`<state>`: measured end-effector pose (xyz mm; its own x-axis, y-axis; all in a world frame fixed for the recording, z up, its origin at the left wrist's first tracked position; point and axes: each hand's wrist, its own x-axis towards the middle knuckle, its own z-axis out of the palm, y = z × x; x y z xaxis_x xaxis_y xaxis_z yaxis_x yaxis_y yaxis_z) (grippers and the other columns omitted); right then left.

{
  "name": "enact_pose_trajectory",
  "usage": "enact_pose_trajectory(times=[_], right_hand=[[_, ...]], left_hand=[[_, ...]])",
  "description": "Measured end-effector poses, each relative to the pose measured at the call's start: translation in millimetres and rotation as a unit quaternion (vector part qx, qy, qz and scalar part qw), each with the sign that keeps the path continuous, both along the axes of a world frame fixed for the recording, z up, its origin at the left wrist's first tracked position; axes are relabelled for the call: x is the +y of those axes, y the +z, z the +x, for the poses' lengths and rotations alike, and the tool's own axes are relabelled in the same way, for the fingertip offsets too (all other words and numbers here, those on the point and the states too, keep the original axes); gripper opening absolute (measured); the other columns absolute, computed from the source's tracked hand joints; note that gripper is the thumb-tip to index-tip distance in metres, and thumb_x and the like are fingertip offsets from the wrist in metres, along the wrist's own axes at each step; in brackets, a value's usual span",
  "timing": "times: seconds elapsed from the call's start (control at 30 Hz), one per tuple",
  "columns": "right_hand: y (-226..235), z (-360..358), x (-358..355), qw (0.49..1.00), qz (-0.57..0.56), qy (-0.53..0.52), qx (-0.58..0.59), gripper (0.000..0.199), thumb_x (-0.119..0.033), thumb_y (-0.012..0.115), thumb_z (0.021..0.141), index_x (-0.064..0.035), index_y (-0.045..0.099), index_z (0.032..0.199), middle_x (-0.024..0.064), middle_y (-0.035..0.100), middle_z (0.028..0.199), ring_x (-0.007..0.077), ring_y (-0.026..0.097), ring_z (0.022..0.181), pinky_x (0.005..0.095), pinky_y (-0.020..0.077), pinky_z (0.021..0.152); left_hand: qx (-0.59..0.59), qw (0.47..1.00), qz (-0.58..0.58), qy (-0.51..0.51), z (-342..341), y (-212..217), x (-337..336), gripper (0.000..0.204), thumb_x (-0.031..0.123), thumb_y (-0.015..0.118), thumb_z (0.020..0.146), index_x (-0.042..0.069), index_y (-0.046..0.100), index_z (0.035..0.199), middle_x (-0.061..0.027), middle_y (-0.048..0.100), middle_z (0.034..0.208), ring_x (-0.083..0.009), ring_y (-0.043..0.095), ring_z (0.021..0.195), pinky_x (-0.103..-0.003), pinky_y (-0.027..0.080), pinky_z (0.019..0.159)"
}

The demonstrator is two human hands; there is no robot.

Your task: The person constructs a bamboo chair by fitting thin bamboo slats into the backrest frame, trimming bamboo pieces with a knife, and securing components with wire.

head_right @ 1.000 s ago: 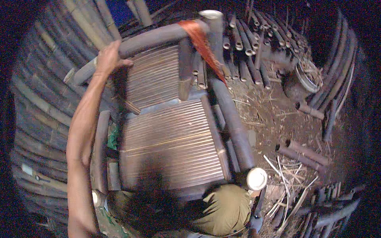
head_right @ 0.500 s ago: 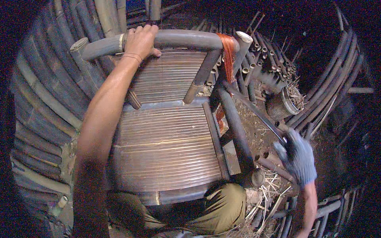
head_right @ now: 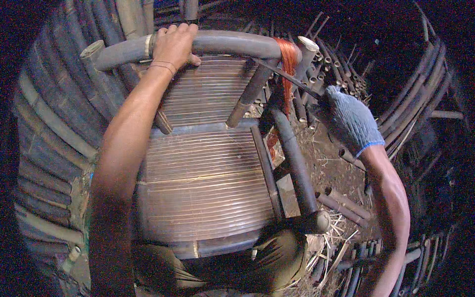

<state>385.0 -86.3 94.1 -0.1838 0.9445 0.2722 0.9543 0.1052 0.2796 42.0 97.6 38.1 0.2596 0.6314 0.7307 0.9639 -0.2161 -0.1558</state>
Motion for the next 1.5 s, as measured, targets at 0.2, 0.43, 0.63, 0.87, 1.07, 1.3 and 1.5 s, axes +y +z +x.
enact_pose_trajectory(times=[0.2, 0.43, 0.63, 0.87, 1.07, 1.3, 1.5], right_hand=[[-105, -4, 3, 0.995, 0.046, 0.011, 0.092, 0.021, -0.020, 0.056, 0.092, -0.0014, 0.052, 0.100, 0.0283, 0.064, 0.081, 0.0473, 0.066, 0.084, 0.0561, 0.0525, 0.070], [-48, -11, -3, 0.979, -0.055, 0.036, 0.195, 0.037, -0.032, 0.074, 0.086, 0.0002, 0.060, 0.097, 0.0227, 0.063, 0.089, 0.0392, 0.064, 0.085, 0.0444, 0.0494, 0.075], [-12, -18, 51, 0.987, -0.112, 0.041, 0.106, 0.027, -0.020, 0.067, 0.085, 0.0010, 0.061, 0.100, 0.0229, 0.066, 0.089, 0.0375, 0.066, 0.085, 0.0455, 0.0504, 0.074], [-95, -69, 41, 0.976, -0.036, -0.035, 0.212, 0.039, -0.034, 0.062, 0.094, 0.0034, 0.052, 0.099, 0.0303, 0.065, 0.089, 0.0471, 0.065, 0.087, 0.0535, 0.0506, 0.078], [1, -28, 48, 0.968, -0.194, 0.019, 0.157, 0.030, -0.016, 0.066, 0.088, 0.0017, 0.063, 0.111, 0.0205, 0.067, 0.099, 0.0305, 0.067, 0.085, 0.0391, 0.0520, 0.077], [-28, -21, 40, 0.994, -0.071, 0.078, 0.005, 0.036, -0.030, 0.068, 0.087, 0.0015, 0.057, 0.100, 0.0277, 0.065, 0.080, 0.0448, 0.066, 0.077, 0.0530, 0.0513, 0.066], [-117, -43, 28, 0.981, 0.022, -0.053, 0.186, 0.024, -0.020, 0.053, 0.094, 0.0025, 0.052, 0.101, 0.0318, 0.065, 0.087, 0.0482, 0.066, 0.084, 0.0568, 0.0523, 0.070]], left_hand=[[-0.014, 0.999, 0.035, -0.027, 4, -2, 3, 0.077, 0.044, 0.090, 0.048, 0.013, 0.058, 0.111, -0.0067, 0.066, 0.103, -0.0301, 0.063, 0.105, -0.047, 0.047, 0.089], [0.007, 1.000, 0.014, -0.004, 4, 0, 1, 0.076, 0.044, 0.090, 0.048, 0.013, 0.058, 0.110, -0.0062, 0.066, 0.102, -0.0296, 0.063, 0.104, -0.047, 0.047, 0.088], [-0.008, 1.000, 0.018, -0.011, 4, 0, -1, 0.076, 0.042, 0.091, 0.048, 0.014, 0.058, 0.110, -0.0059, 0.065, 0.103, -0.0295, 0.062, 0.106, -0.047, 0.047, 0.089], [-0.006, 1.000, 0.009, -0.011, 1, -1, 1, 0.076, 0.043, 0.090, 0.048, 0.014, 0.058, 0.111, -0.0059, 0.065, 0.104, -0.0308, 0.062, 0.106, -0.048, 0.046, 0.090], [0.010, 1.000, 0.022, -0.016, 0, -3, 2, 0.078, 0.045, 0.088, 0.052, 0.014, 0.057, 0.116, -0.0066, 0.065, 0.105, -0.0305, 0.062, 0.107, -0.047, 0.047, 0.089], [0.043, 0.998, -0.006, -0.049, -17, 3, 5, 0.082, 0.043, 0.088, 0.056, 0.018, 0.054, 0.127, -0.0075, 0.065, 0.109, -0.0298, 0.062, 0.109, -0.046, 0.049, 0.090], [0.005, 1.000, -0.010, -0.021, -2, 4, 0, 0.079, 0.037, 0.090, 0.057, 0.019, 0.055, 0.126, -0.0071, 0.065, 0.112, -0.0306, 0.062, 0.109, -0.047, 0.047, 0.090]])
